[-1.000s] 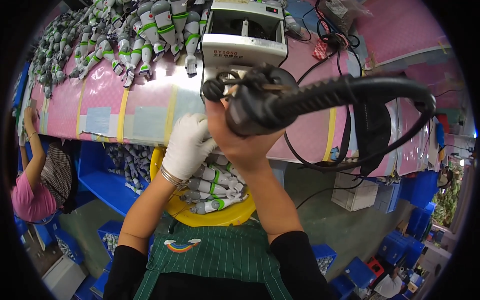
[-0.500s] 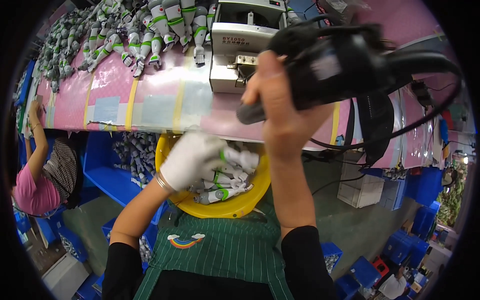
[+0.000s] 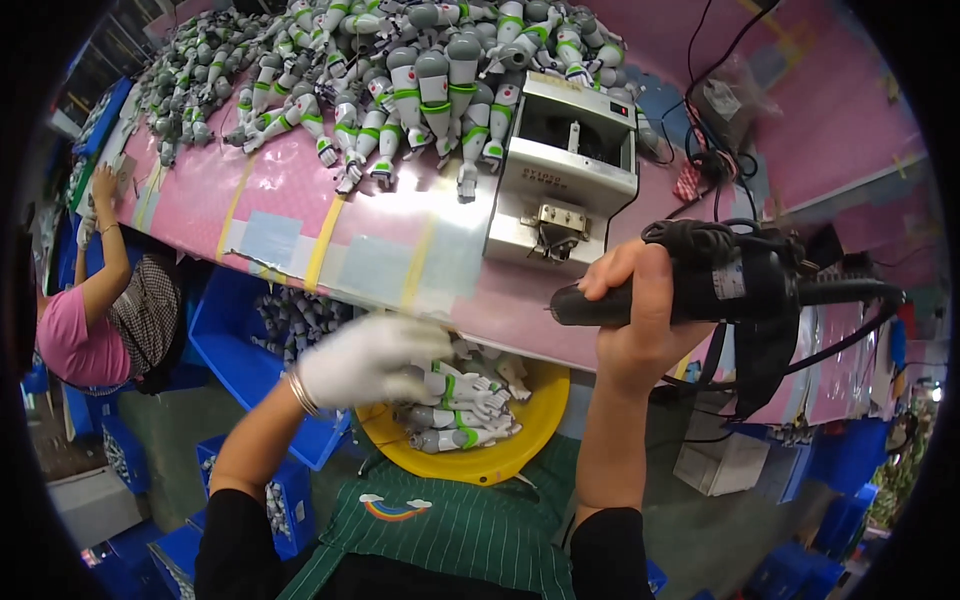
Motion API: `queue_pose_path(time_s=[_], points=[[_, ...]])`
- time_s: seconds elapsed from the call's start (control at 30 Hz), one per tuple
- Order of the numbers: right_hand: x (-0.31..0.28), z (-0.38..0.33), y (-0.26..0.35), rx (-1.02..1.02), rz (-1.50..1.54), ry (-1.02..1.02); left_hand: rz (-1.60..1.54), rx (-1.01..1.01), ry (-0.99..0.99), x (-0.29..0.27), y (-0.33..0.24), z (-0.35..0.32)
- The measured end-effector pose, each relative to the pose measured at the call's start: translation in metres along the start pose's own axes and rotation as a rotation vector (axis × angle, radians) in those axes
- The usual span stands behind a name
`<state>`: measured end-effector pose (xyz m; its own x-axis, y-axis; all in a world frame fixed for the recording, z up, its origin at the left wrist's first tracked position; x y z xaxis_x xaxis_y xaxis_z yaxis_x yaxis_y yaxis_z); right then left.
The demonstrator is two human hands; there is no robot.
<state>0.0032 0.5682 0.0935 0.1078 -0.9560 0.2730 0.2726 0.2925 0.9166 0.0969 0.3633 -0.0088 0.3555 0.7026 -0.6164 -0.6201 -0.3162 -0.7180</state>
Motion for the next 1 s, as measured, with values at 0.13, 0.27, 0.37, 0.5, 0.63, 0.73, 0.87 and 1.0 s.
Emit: queue_pose_path(time_s=[0.13, 0.27, 0.37, 0.5, 0.63, 0.73, 0.87, 1.0], points=[[0.004, 0.011, 0.014, -0.064, -0.021, 0.022, 0.769, -0.009, -0.212, -0.135, 0.047, 0.021], [-0.008, 0.013, 0.022, -0.103, -0.066, -0.04, 0.651, -0.197, -0.149, -0.121, 0.044, 0.025], [-0.025, 0.014, 0.021, -0.08, -0.027, -0.09, 0.647, -0.547, 0.168, -0.059, 0.024, -0.012], [-0.034, 0.009, 0.019, -0.065, -0.001, -0.083, 0.352, -0.855, -0.327, -0.047, 0.053, -0.115], [-0.022, 0.0, 0.027, -0.04, 0.006, -0.106, 0.103, -0.847, -0.598, 0.014, 0.047, -0.141], [-0.016, -0.015, 0.043, -0.131, -0.009, -0.054, -0.094, -0.898, -0.621, 0.069, 0.077, -0.18], [-0.016, -0.03, 0.054, -0.14, -0.034, -0.095, -0.674, -0.862, -0.648, 0.097, 0.084, -0.196], [-0.016, -0.044, 0.066, -0.154, 0.014, -0.088, -0.725, -0.851, -0.657, 0.098, 0.072, -0.193]])
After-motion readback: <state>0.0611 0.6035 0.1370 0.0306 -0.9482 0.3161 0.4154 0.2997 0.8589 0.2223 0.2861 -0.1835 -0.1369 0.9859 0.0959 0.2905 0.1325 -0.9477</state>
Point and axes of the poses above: each hand's wrist, its own z-axis towards the middle knuckle, its own x-axis out of the palm, y = z × x, the point moved 9 cm from there along z, towards the middle knuckle, and after that the axes turned 14 degrees about x, right-handed, at the moved point
